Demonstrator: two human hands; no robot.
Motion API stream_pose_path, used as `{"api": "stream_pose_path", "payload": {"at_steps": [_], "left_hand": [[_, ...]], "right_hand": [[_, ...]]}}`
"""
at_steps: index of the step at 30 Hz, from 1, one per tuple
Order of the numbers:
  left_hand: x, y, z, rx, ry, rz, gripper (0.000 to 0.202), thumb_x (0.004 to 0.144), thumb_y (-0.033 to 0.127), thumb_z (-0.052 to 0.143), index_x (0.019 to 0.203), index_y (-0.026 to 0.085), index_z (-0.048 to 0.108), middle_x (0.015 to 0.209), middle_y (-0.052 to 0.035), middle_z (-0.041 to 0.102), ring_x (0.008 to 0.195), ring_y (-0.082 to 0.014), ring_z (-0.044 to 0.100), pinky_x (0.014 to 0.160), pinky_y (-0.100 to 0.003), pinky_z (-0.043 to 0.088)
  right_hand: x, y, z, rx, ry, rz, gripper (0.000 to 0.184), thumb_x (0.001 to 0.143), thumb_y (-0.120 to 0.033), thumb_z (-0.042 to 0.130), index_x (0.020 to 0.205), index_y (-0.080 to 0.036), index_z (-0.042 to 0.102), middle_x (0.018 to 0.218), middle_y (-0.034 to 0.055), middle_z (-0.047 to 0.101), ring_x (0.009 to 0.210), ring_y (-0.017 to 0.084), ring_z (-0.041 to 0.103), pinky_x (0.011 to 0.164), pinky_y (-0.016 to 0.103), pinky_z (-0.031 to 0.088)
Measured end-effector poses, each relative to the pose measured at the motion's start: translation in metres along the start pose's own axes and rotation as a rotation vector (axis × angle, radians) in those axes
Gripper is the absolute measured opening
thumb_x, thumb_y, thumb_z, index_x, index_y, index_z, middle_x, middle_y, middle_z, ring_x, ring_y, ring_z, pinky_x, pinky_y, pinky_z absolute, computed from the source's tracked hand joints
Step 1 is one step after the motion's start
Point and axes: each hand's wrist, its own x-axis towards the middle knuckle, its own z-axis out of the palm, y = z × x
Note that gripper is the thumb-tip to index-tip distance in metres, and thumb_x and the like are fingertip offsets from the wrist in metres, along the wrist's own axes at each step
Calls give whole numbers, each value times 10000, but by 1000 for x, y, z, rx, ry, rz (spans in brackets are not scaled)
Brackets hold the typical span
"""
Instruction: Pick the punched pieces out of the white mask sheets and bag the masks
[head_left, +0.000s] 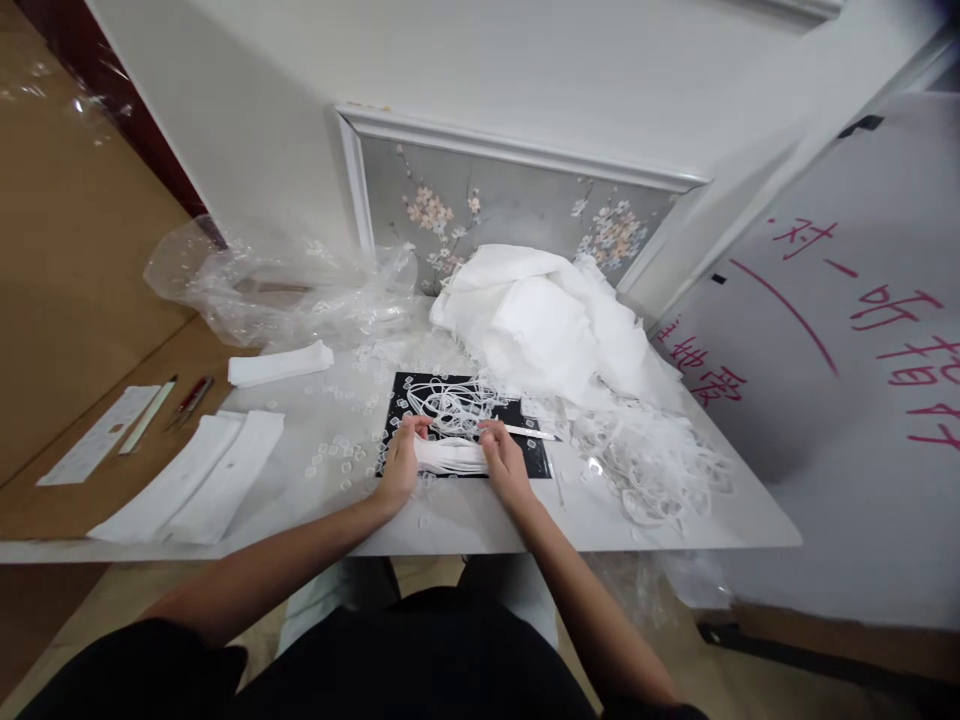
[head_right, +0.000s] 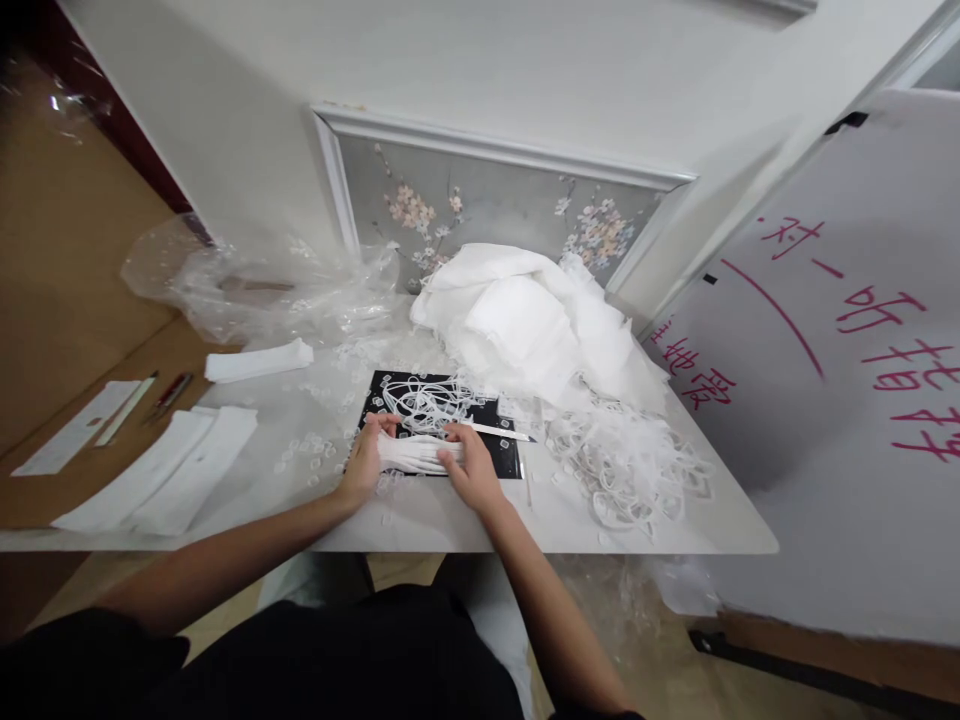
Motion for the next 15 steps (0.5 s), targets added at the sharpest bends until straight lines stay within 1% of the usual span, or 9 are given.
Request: {"api": "stream_pose_path", "payload": {"at_steps": [1, 2, 4, 5, 6, 8, 10, 13, 15], "left_hand": [[-1, 2, -1, 20, 3, 2, 649, 1023, 678, 188, 1003, 214, 641, 878, -76, 550, 845, -244, 555, 808, -372, 463], [-1, 5, -1, 34, 1, 5, 640, 1029, 671, 189, 998, 213, 636, 886, -78, 556, 855, -244, 557, 819, -373, 459], [-2, 10, -2, 53, -9, 14, 616, 1041, 650, 200, 993, 208, 626, 893, -81, 562, 865, -243, 561, 834, -374, 452], [-2, 12, -3, 62, -14, 18, 607, 1046, 641, 206, 987, 206, 625, 893, -82, 566, 871, -243, 565, 840, -373, 449], [-2, 13, -3, 71, -19, 22, 602, 1049, 633, 211, 976, 203, 626, 889, -82, 568, 872, -242, 568, 842, -373, 446], [-2, 14, -2, 84, -15, 26, 602, 1048, 631, 223, 935, 201, 628, 857, -78, 569, 846, -239, 570, 820, -370, 441], [-1, 14, -1, 86, 20, 21, 594, 1041, 641, 244, 869, 207, 611, 794, -68, 552, 786, -231, 559, 765, -365, 435], [1, 23, -2, 52, 122, -2, 588, 1024, 674, 264, 787, 218, 552, 702, -51, 510, 687, -214, 525, 673, -356, 412], [5, 39, -5, 8, 188, 11, 606, 1017, 700, 257, 767, 216, 523, 686, -51, 507, 667, -204, 517, 659, -348, 410]], "right_hand": [[-2, 2, -7, -61, -84, -93, 347, 982, -455, 520, 1227, -211, 556, 1169, 121, 637, 1100, 274, 606, 1007, 388, 472], [-4, 5, -14, -121, -163, -170, 427, 926, -439, 635, 1282, -220, 551, 1263, 137, 618, 1193, 298, 584, 1064, 411, 455], [-5, 8, -26, -235, -263, -242, 624, 824, -423, 793, 1360, -229, 538, 1354, 155, 580, 1287, 327, 548, 1116, 431, 441], [-4, 9, -30, -282, -285, -251, 643, 813, -422, 816, 1363, -226, 546, 1357, 157, 578, 1291, 328, 550, 1119, 429, 446], [-3, 9, -33, -319, -295, -254, 596, 832, -421, 805, 1341, -219, 568, 1332, 154, 592, 1272, 321, 566, 1109, 422, 457], [2, 8, -36, -368, -310, -268, 413, 903, -407, 739, 1239, -198, 625, 1234, 140, 636, 1190, 299, 608, 1059, 400, 487], [8, 2, -38, -402, -321, -294, 264, 957, -388, 671, 1119, -180, 660, 1120, 128, 665, 1088, 283, 636, 977, 381, 513], [16, -15, -41, -419, -312, -343, 231, 983, -392, 631, 1058, -177, 669, 1038, 118, 668, 984, 266, 645, 868, 354, 514], [20, -34, -45, -397, -303, -362, 253, 990, -414, 623, 1072, -178, 667, 1044, 111, 669, 942, 245, 648, 818, 329, 499]]}}
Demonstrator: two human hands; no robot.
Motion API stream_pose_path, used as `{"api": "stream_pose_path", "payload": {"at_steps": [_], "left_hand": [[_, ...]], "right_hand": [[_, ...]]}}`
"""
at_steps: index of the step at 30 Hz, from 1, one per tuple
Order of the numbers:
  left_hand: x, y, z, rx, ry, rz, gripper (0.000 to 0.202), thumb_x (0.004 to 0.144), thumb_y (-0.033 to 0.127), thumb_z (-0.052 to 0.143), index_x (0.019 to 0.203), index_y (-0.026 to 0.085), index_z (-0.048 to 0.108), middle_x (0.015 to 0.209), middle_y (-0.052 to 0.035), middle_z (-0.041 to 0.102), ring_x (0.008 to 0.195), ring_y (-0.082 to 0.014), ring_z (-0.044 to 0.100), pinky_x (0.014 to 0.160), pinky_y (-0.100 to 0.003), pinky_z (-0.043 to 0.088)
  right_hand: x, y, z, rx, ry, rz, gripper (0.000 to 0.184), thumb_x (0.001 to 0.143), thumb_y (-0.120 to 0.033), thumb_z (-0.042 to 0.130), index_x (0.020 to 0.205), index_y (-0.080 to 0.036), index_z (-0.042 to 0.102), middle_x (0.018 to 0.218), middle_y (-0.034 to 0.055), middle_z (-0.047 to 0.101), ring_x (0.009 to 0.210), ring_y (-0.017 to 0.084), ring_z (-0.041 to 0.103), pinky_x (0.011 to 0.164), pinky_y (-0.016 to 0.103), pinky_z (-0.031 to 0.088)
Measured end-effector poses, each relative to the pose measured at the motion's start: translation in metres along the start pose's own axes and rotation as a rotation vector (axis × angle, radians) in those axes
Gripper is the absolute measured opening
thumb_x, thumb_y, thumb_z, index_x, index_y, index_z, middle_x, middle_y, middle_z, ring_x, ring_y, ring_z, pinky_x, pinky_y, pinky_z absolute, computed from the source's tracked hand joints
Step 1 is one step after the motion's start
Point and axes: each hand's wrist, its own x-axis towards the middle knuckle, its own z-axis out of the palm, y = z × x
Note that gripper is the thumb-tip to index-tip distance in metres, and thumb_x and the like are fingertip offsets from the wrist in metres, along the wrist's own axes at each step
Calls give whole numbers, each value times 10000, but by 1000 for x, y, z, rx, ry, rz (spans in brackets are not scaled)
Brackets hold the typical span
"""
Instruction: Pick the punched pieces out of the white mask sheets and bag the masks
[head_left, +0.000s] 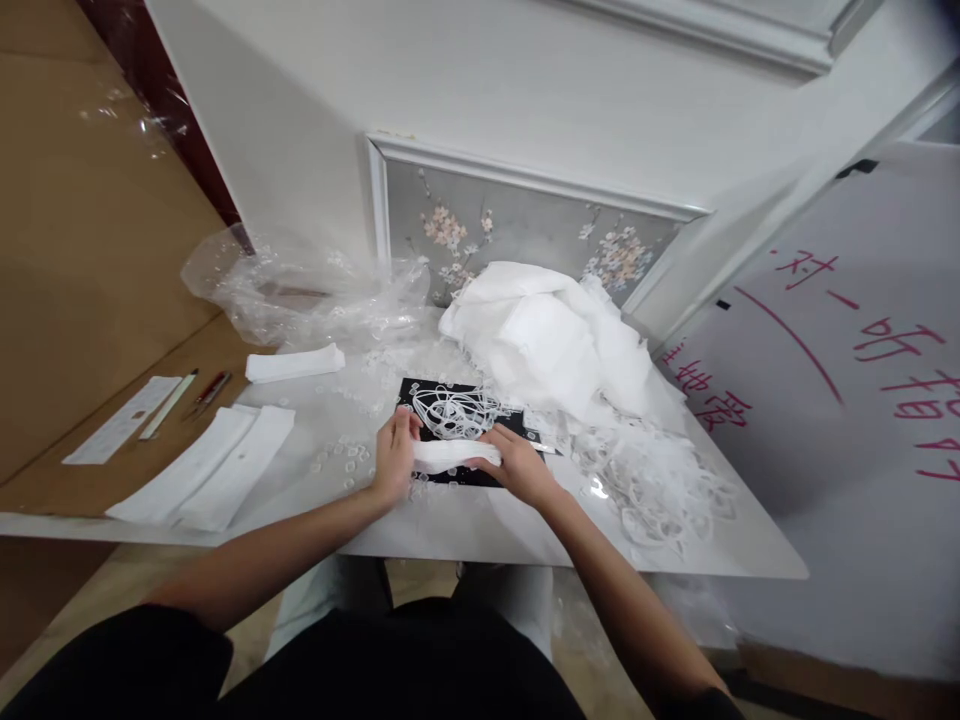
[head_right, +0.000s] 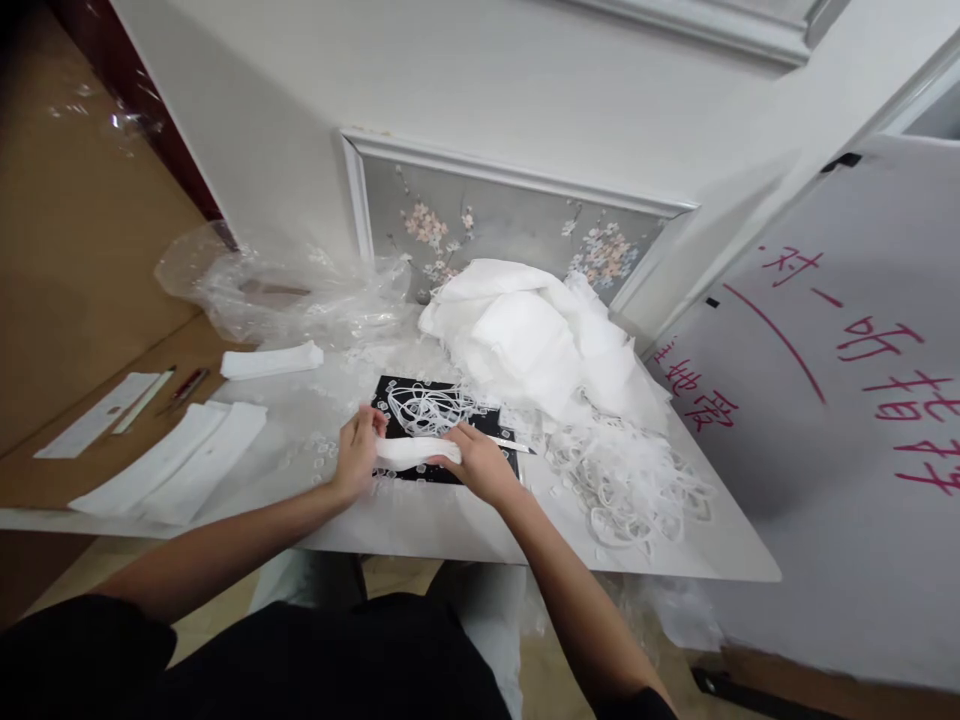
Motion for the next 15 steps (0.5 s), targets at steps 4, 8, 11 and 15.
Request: {"api": "stream_pose_path", "payload": {"at_steps": [4, 8, 11, 15], "left_hand": [[16, 40, -15, -233, 21, -17, 684, 987, 771, 186, 933, 198, 557, 704, -49, 535, 657, -190, 536, 654, -330, 452], [17, 57, -35, -551, -129, -278, 877, 907, 869, 107, 1230, 192, 561, 976, -125, 702, 843, -262, 689, 755, -430, 588], [-8, 55, -44, -786, -177, -402, 901, 864, 914, 122, 1107, 238, 665, 1276, -143, 696, 1245, -321, 645, 1054, -520, 554], [-41, 65, -44, -985, -474, -499, 1041, 754, 997, 113, 1075, 276, 792, 1406, -135, 637, 1428, -352, 489, 1178, -525, 474]], "right_hand": [[22, -39, -41, 19, 35, 21, 294, 960, -452, 667, 1043, -170, 673, 1018, 86, 690, 843, 197, 636, 740, 289, 446], [55, -82, -90, 122, 8, 107, 309, 855, -481, 765, 833, -183, 686, 730, 1, 644, 628, 139, 556, 611, 253, 374], [76, -108, -110, 355, -17, 162, 318, 813, -491, 775, 788, -187, 684, 604, -25, 581, 541, 128, 534, 535, 234, 354], [97, -125, -99, 694, -14, 172, 360, 788, -523, 779, 804, -185, 658, 719, 4, 649, 631, 150, 612, 540, 239, 431]]}}
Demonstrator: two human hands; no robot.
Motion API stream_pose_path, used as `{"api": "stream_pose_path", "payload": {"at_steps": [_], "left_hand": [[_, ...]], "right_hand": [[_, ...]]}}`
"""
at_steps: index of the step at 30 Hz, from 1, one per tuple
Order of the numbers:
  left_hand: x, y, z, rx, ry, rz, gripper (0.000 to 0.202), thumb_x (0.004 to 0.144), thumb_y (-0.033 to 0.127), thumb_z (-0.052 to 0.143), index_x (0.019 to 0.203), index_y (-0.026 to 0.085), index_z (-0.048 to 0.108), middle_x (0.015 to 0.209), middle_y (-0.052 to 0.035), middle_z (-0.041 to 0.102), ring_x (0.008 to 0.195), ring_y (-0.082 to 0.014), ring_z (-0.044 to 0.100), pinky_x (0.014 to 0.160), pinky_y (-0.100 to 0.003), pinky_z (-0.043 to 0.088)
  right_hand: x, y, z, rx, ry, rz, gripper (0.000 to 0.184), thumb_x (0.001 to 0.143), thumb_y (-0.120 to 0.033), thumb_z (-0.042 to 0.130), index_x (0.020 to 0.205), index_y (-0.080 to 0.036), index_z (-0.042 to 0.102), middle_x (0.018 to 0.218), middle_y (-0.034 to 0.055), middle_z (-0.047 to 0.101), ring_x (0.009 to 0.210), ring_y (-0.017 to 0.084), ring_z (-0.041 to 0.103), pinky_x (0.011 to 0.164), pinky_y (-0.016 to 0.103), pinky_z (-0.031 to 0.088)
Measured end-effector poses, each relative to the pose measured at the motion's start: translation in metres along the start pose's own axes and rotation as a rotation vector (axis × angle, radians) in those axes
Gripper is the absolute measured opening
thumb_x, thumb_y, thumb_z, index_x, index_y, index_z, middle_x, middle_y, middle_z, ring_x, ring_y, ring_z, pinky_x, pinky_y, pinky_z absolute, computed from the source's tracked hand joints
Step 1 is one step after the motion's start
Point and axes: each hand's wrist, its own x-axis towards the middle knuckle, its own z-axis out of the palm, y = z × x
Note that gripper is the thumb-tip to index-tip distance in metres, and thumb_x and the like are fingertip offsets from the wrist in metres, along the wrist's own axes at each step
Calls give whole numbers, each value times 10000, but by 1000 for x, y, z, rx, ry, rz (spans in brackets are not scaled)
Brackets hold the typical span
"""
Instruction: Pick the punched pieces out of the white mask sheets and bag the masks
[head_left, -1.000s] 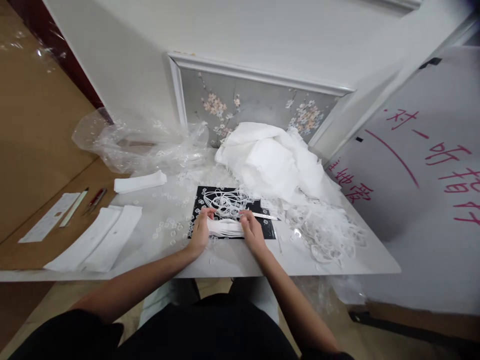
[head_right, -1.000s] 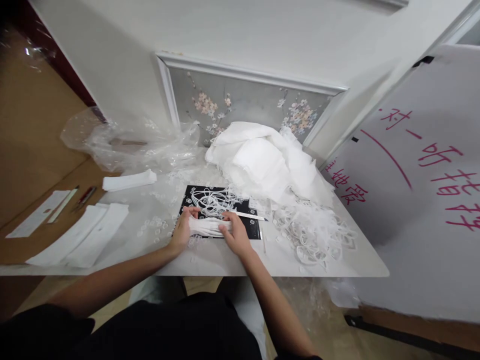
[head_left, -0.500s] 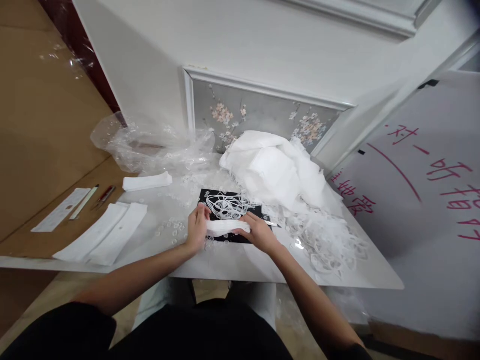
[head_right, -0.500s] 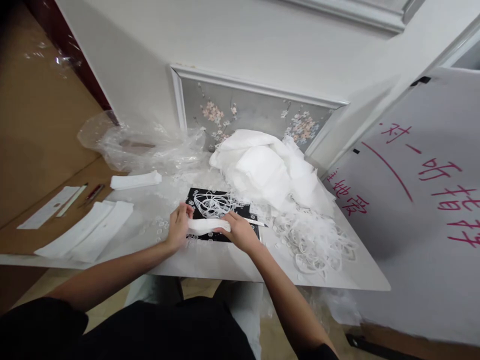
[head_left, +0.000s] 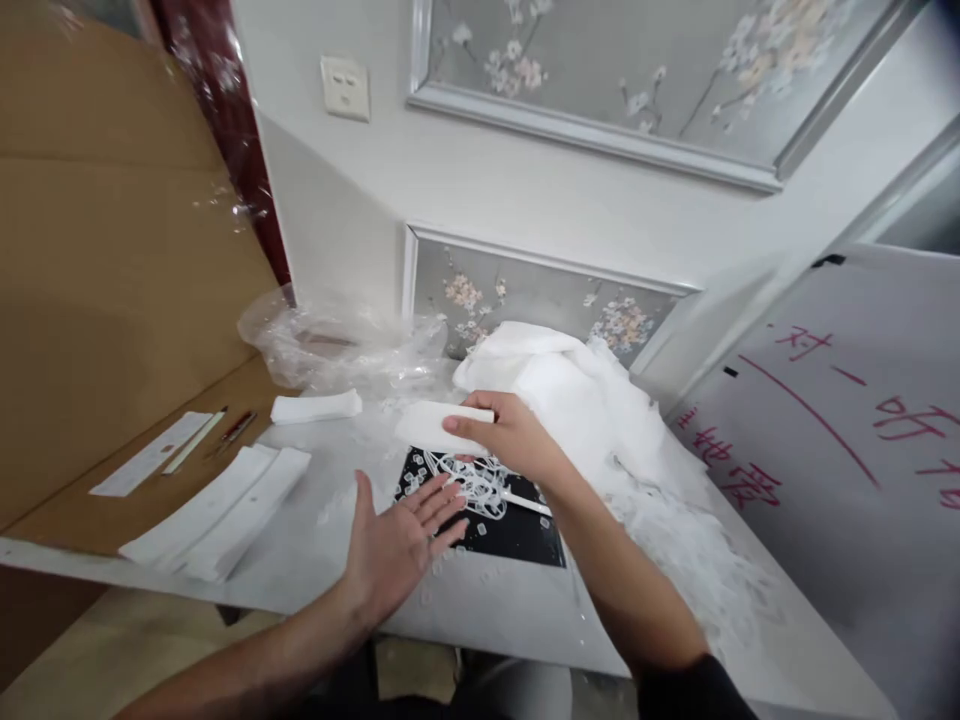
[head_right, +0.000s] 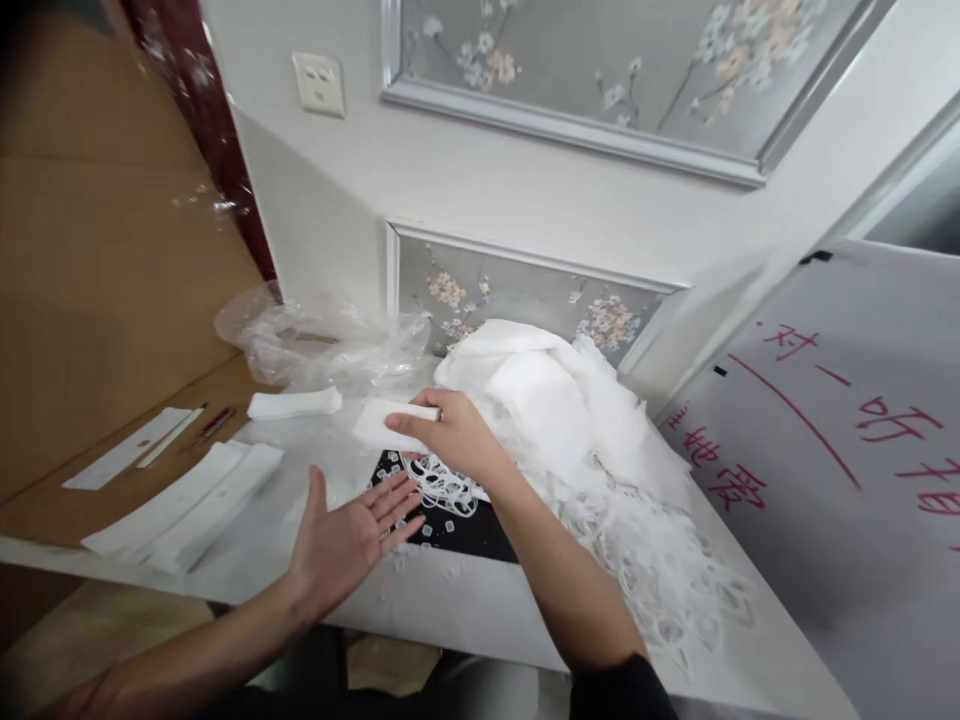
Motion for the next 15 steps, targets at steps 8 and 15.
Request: {"api": "stream_pose_path", "payload": {"at_steps": [8, 15], "left_hand": [[22, 56, 32, 20, 209, 426, 452, 912, 586, 668, 1129, 194, 731, 1307, -125, 701, 1219, -335, 672, 915, -413, 653], [26, 43, 35, 18, 268, 611, 485, 774, 405, 874, 1202, 238, 721, 1271, -119, 726, 1177, -370, 694, 916, -424, 631]], "right_hand": [[16, 51, 49, 183, -6, -26, 407, 774, -546, 802, 808, -191, 606, 676, 7, 675, 615, 151, 602, 588, 249, 433], [-11, 107, 96, 347, 238, -46, 364, 798, -551, 751, 806, -238, 566, 721, -10, 653, 605, 179, 598, 566, 288, 462]]}}
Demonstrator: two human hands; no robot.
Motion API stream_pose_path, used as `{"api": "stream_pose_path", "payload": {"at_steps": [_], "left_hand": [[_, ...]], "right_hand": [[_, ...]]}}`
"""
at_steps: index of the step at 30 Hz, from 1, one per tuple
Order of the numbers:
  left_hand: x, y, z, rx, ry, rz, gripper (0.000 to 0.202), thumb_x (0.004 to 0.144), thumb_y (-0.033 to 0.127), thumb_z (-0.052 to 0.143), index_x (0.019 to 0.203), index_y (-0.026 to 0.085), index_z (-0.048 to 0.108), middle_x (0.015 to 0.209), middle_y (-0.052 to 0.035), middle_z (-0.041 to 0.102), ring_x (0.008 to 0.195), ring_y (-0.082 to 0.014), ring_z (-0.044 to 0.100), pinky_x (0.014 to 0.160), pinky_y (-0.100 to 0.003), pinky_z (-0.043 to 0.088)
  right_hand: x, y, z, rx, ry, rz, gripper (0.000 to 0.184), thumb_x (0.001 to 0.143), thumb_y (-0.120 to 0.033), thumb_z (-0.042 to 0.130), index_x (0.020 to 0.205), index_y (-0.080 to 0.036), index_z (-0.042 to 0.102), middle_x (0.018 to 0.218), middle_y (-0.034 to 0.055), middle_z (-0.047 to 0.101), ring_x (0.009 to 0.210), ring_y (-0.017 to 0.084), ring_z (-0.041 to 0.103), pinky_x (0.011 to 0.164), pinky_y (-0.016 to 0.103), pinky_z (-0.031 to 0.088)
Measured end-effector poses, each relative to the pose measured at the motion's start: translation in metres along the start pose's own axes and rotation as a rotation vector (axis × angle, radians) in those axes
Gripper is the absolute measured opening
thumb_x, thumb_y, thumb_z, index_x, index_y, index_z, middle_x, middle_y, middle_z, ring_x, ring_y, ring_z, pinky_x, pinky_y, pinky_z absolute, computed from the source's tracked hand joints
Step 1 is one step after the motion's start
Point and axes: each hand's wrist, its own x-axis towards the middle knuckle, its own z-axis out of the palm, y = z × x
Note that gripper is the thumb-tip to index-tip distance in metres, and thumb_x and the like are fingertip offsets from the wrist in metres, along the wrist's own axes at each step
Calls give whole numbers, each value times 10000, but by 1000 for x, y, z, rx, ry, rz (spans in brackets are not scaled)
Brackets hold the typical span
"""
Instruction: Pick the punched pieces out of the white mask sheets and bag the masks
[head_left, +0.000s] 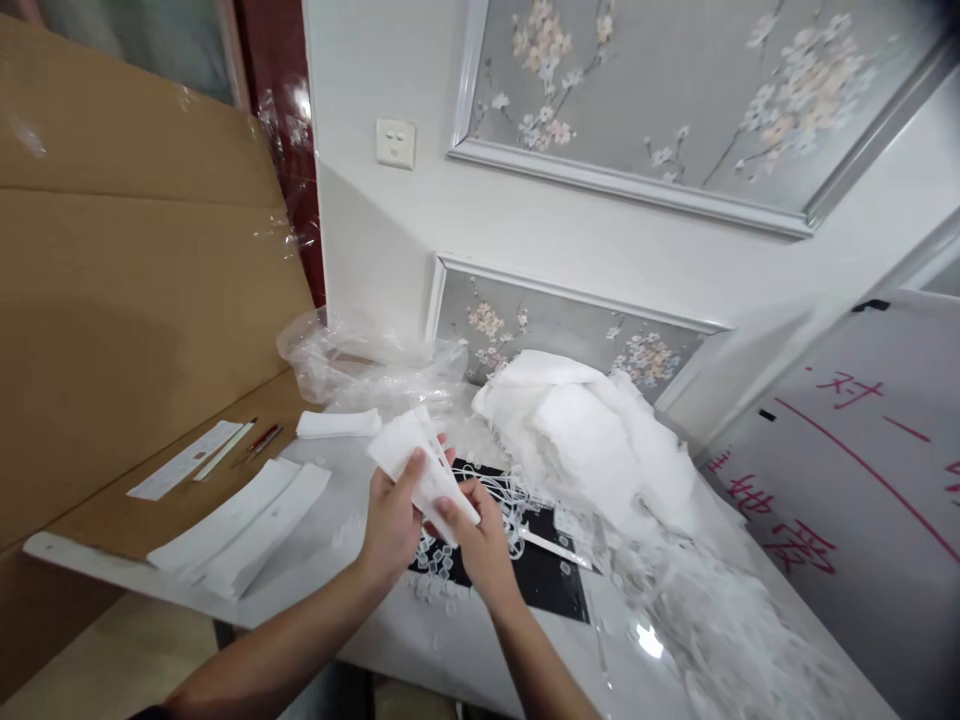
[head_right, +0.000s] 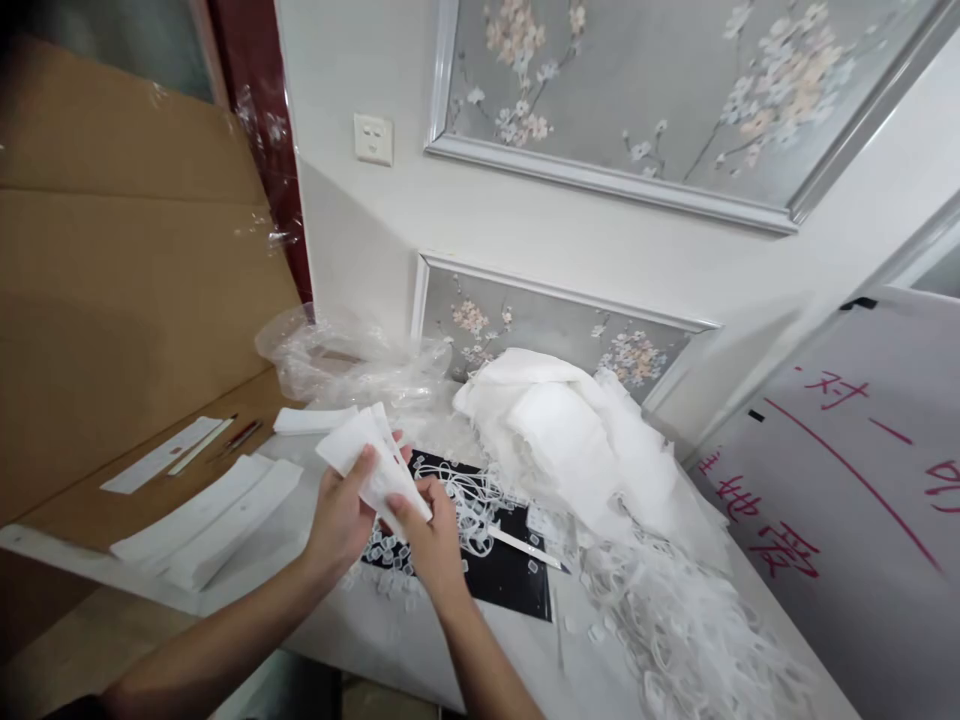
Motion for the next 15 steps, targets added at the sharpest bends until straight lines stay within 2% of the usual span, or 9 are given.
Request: {"api": "stream_pose_path", "payload": {"at_steps": [3, 5, 7, 9, 11, 15], "left_hand": [[-6, -4, 5, 28, 12, -13, 522, 738, 415, 898, 1202, 266, 710, 1231, -106, 744, 1104, -364, 728, 923, -449, 623], [-9, -3, 8, 33, 1, -4, 551, 719, 431, 907, 1204, 271, 702, 1207, -99, 751, 1063, -352, 745, 935, -448, 615], [-12, -1, 10, 41, -25, 18, 534, 719, 466, 897, 1171, 252, 709, 1190, -102, 753, 1058, -343, 746, 930, -427, 615], [-16, 2, 11, 47, -53, 33, 521, 722, 510, 881, 1141, 248, 716, 1192, -102, 752, 1082, -343, 738, 911, -412, 620], [-20, 4, 12, 39, -76, 45, 566, 690, 543, 891, 1150, 266, 715, 1197, -95, 754, 1127, -343, 721, 942, -409, 612], [-22, 5, 10, 12, -84, 33, 684, 586, 550, 943, 1181, 303, 711, 1185, -79, 764, 1201, -361, 684, 1055, -446, 565]], "right_hand": [[-13, 7, 2, -129, 83, -122, 267, 868, -512, 680, 918, -252, 646, 855, 16, 690, 774, 224, 659, 700, 338, 531], [-19, 5, 1, -232, 90, -201, 273, 915, -476, 634, 1081, -264, 680, 1008, 40, 723, 926, 254, 688, 813, 366, 555], [-23, 1, -1, -294, 73, -266, 406, 949, -449, 601, 1320, -285, 628, 1221, 60, 711, 1109, 282, 684, 946, 399, 556], [-26, -1, -3, -345, 46, -326, 564, 968, -423, 588, 1513, -312, 491, 1421, 62, 632, 1286, 300, 622, 1064, 425, 524], [-28, -3, -6, -394, 1, -387, 628, 981, -395, 582, 1582, -345, 406, 1527, 42, 552, 1381, 298, 559, 1125, 434, 493], [-27, -8, -11, -474, -58, -451, 562, 1006, -358, 558, 1557, -387, 451, 1489, 26, 591, 1343, 277, 599, 1114, 433, 510]]}}
